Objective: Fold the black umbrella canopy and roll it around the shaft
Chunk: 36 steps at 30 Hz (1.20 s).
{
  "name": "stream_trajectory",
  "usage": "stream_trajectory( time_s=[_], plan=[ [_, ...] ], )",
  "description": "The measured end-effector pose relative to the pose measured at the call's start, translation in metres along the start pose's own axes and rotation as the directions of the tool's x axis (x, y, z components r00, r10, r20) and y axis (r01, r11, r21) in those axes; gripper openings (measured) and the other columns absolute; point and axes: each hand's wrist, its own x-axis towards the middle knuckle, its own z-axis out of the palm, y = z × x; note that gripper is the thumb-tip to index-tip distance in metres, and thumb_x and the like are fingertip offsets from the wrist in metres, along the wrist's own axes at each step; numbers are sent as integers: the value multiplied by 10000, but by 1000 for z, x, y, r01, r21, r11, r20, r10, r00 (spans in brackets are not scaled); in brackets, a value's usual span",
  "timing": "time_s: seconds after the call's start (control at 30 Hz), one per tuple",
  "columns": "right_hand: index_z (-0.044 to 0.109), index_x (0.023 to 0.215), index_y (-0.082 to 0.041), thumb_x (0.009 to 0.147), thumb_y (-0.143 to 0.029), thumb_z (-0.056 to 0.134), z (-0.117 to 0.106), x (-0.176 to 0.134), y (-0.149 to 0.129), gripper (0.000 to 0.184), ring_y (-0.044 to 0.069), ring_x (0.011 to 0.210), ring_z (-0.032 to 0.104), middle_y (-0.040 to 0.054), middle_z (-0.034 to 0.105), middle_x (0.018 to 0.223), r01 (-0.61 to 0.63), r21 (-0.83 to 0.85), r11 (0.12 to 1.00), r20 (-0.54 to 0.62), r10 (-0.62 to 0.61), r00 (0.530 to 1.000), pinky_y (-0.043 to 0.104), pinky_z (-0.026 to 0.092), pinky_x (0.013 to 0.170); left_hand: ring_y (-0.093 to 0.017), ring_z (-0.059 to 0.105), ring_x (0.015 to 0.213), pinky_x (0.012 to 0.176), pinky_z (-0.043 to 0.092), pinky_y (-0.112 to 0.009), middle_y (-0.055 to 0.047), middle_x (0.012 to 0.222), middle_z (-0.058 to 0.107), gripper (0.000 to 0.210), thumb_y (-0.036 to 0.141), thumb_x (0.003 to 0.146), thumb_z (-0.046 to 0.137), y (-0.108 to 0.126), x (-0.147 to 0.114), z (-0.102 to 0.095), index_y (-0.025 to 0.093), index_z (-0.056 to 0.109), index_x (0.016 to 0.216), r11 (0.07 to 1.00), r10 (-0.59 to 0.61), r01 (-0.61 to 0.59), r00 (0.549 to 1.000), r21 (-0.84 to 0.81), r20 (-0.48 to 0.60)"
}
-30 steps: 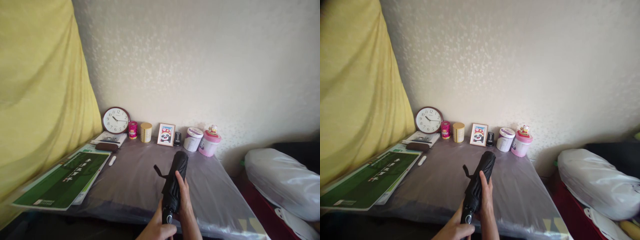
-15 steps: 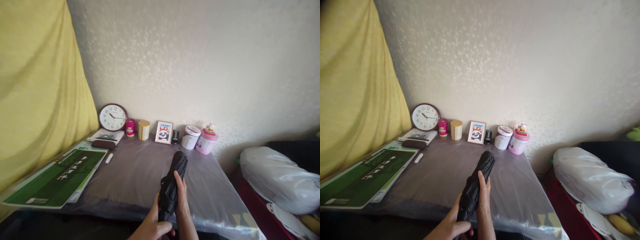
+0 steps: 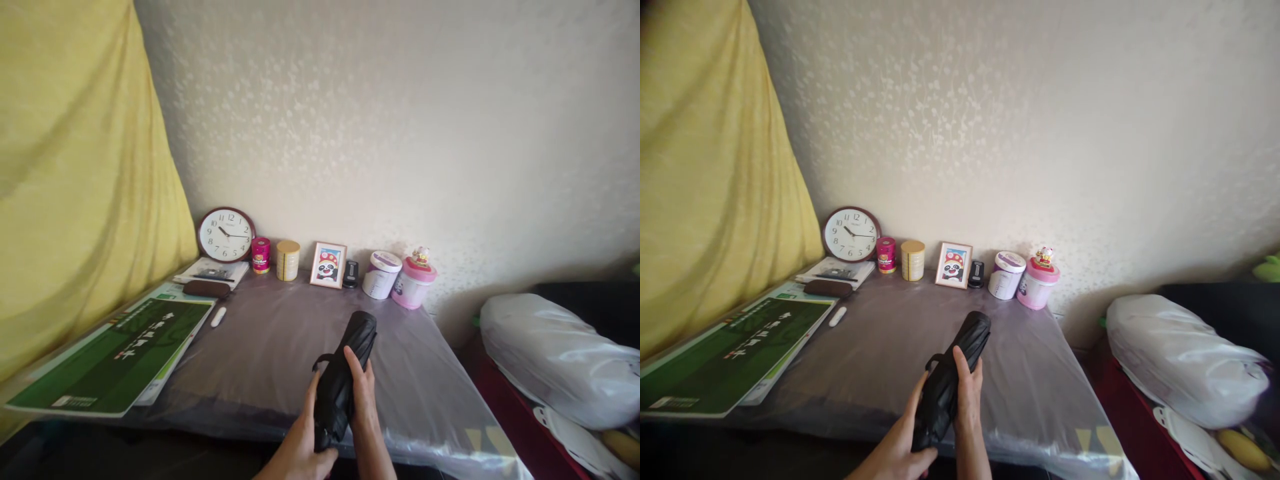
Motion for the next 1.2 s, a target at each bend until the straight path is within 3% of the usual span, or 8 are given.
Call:
stream_trajectory(
  time_s=[0.1, 0.2, 0.3, 0.47, 0.7, 0.93, 1.07, 1.2],
  plan=[
    [581, 1092, -136, 620, -541, 683, 1, -5, -8, 630, 187, 592, 606, -3, 639, 674, -67, 48, 997, 24, 66, 998, 284, 492, 540, -119, 540, 462, 477, 431, -223, 66, 605, 552, 845, 189, 684, 519, 16, -2, -2, 198, 52, 1389, 970, -105, 148, 970, -193, 218],
    [580, 1097, -144, 629, -517, 687, 2, -6, -11, 607, 201, 690, 628, 13, 665, 767, -12, 8, 1000, 42, 12, 999, 279, 502, 595, -81, 464, 394, 441, 412, -208, 80, 619, 530, 823, 166, 676, 515, 14, 0, 2, 212, 94, 1381, 986, -90, 113, 981, -123, 173],
    [574, 1071, -156, 605, -475, 724, 2, -2, -8, 585, 205, 768, 629, 12, 670, 812, 76, -95, 993, -11, -77, 997, 271, 505, 657, -180, 631, 763, 724, 508, -313, -73, 1020, 609, 858, 119, 660, 507, -1, 4, 8, 213, 81, 1398, 981, 36, -25, 998, 193, -52],
    [546, 1090, -156, 615, -488, 716, 1, 5, 1, 603, 205, 753, 630, 10, 655, 796, 60, -57, 997, -48, -63, 997, 278, 512, 645, -284, 403, 1255, 1020, 345, -386, -160, 1459, 256, 906, 27, 619, 473, -7, 6, 8, 183, 75, 1418, 834, 153, -56, 979, 549, -133],
    [568, 1099, -140, 642, -508, 682, -2, 4, -3, 597, 193, 687, 624, 17, 658, 788, 21, 27, 999, -6, -21, 1000, 282, 514, 610, -141, 573, 467, 459, 486, -272, 22, 681, 602, 818, 176, 763, 437, 18, 0, 1, 261, -60, 1407, 988, -136, 126, 983, 85, 124],
    [534, 1110, -164, 605, -464, 732, 1, 6, -1, 620, 205, 768, 627, 21, 654, 845, 89, -52, 995, -48, -91, 995, 272, 521, 644, -264, 416, 1252, 1018, 355, -374, -169, 1448, 279, 895, -26, 637, 442, 2, 7, 4, 189, 66, 1420, 754, 129, -13, 983, 657, -128],
    [534, 1116, -151, 611, -454, 727, 0, 7, 5, 620, 198, 697, 628, 11, 647, 782, 20, 60, 998, -32, -18, 999, 284, 523, 614, -261, 414, 1252, 1010, 381, -361, -124, 1435, 322, 915, 71, 654, 555, 15, 4, -3, 226, 69, 1414, 888, 129, -83, 989, 453, -73],
    [564, 1094, -126, 658, -499, 669, -2, 6, 8, 584, 205, 677, 624, 21, 648, 754, -14, 75, 997, 18, 12, 1000, 308, 523, 615, -226, 644, 855, 552, 545, -297, -129, 1239, 503, 917, 393, 782, 563, 37, 4, -11, 302, -119, 1390, 997, -79, 79, 997, -4, 18]
  ],
)
